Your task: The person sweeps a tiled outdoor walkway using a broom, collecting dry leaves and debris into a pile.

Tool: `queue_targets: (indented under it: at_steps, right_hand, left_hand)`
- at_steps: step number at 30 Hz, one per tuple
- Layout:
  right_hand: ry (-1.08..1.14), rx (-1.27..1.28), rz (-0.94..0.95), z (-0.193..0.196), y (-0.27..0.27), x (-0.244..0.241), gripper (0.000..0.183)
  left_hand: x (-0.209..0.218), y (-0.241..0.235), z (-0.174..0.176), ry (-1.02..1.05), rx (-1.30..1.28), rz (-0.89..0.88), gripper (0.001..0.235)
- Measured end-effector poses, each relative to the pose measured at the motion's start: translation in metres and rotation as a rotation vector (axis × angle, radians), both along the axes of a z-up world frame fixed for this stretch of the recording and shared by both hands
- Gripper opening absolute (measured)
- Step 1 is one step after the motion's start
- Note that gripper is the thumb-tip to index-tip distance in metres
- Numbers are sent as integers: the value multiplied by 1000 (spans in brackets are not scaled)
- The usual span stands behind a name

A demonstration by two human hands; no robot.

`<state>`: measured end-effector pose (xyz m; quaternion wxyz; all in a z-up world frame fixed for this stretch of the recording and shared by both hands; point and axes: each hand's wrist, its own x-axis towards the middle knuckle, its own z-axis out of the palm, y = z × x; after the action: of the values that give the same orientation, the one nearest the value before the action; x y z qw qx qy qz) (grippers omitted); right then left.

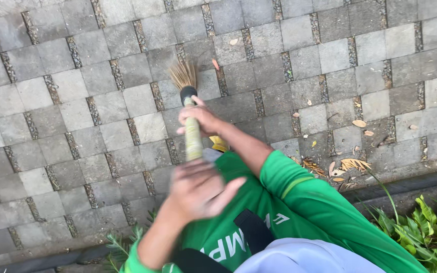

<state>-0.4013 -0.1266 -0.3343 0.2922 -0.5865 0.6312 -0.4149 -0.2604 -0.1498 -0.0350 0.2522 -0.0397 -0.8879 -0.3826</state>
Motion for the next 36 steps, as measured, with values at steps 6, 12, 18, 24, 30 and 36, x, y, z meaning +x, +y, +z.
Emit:
queue_targets:
  at_steps: [6,12,18,24,30,36]
  right_hand:
    - [177,183,-165,-40,52,-44,25]
    - [203,475,-215,31,77,-36,24]
    - [119,86,-198,47,-1,-99,39]
    - [33,152,-363,-44,40,-165,26]
    - [239,294,-367,14,140,-149,18]
    - [160,-28,-373,73,134,-221,34]
  left_hand:
    - [3,-54,-94,-29,720,408,49]
    - [18,-100,-51,289,1236,341,47]
    - [-62,-59,25,171,125,-4,39]
    - [-145,-5,-92,-39,275,-32,52]
    - [-109,-25,-87,79,863,542,43]
    - [-177,24,19,269,622,22,38]
